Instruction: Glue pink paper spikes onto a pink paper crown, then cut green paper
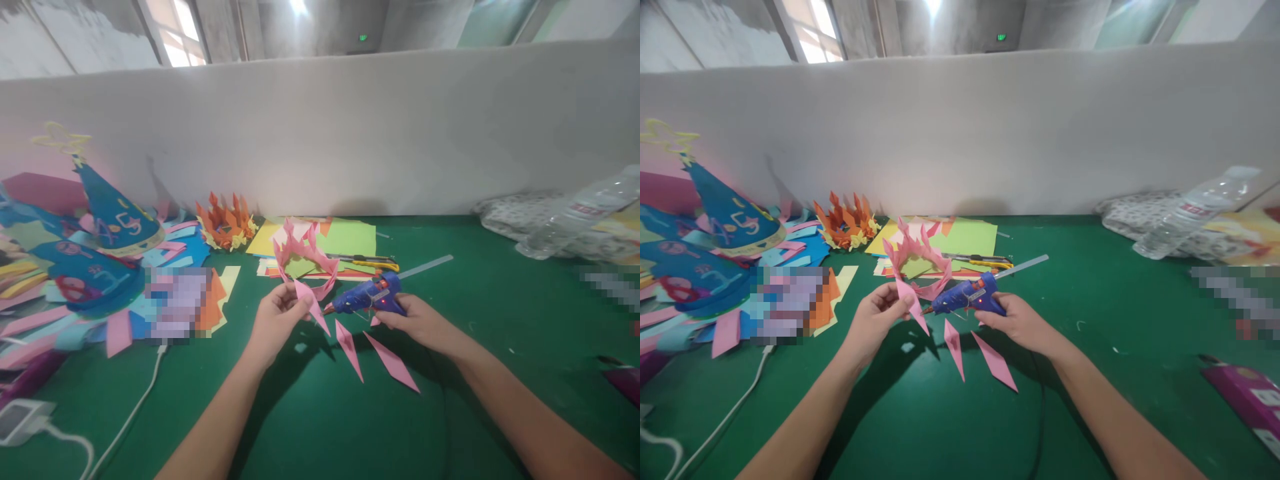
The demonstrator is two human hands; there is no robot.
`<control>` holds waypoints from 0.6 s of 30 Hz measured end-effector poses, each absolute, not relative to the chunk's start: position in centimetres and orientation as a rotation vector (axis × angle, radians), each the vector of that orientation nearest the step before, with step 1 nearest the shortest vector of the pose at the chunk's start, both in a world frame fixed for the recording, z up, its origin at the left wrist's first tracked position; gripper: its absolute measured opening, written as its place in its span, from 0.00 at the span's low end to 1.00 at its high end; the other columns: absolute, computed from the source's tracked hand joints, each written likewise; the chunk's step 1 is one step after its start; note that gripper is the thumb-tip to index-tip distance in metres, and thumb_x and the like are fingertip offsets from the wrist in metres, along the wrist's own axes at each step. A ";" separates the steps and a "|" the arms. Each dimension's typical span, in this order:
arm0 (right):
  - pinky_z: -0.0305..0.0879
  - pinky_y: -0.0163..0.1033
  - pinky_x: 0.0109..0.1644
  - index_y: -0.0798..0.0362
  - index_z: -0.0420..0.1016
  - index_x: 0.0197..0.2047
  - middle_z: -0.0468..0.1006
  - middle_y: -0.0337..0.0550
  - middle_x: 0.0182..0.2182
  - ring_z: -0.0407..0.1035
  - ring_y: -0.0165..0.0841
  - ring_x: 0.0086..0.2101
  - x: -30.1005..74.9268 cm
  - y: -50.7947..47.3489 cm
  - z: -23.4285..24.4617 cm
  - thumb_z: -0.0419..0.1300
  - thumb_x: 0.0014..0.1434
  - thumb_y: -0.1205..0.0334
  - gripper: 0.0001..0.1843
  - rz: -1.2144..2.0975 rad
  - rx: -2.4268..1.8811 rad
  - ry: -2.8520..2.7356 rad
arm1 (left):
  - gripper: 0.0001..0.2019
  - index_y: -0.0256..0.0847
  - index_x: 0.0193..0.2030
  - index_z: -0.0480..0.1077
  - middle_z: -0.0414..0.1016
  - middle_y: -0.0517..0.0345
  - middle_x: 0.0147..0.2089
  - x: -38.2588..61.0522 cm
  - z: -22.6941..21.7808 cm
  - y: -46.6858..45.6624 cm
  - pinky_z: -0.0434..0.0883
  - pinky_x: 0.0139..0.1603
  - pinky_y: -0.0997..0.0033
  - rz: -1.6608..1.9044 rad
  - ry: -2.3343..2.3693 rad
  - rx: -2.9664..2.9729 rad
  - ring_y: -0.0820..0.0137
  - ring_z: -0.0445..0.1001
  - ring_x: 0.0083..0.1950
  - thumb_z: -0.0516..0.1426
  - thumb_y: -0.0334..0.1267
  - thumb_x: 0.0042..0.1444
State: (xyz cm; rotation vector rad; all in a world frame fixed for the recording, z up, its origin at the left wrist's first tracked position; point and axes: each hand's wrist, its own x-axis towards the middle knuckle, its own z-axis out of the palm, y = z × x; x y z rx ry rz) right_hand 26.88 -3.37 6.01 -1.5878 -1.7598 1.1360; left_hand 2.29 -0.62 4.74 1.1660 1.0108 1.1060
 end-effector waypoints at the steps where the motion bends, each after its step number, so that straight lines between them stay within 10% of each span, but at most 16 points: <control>1: 0.61 0.35 0.31 0.56 0.74 0.28 0.72 0.40 0.24 0.64 0.31 0.25 26.9 -3.4 6.0 0.56 0.51 0.48 0.18 1.136 -1.587 -1.761 | 0.13 0.36 0.35 0.71 0.73 0.59 0.30 2.3 4.7 -0.6 0.69 0.29 0.78 1.107 1.009 1.164 0.78 0.68 0.27 0.62 0.42 0.45; 18: 0.59 0.35 0.30 0.57 0.74 0.33 0.72 0.41 0.25 0.64 0.32 0.27 27.1 -3.4 5.9 0.56 0.51 0.46 0.21 1.157 -1.617 -1.801 | 0.13 0.35 0.35 0.70 0.71 0.60 0.30 2.3 4.8 -0.5 0.69 0.29 0.79 1.139 1.014 1.134 0.78 0.68 0.28 0.63 0.41 0.45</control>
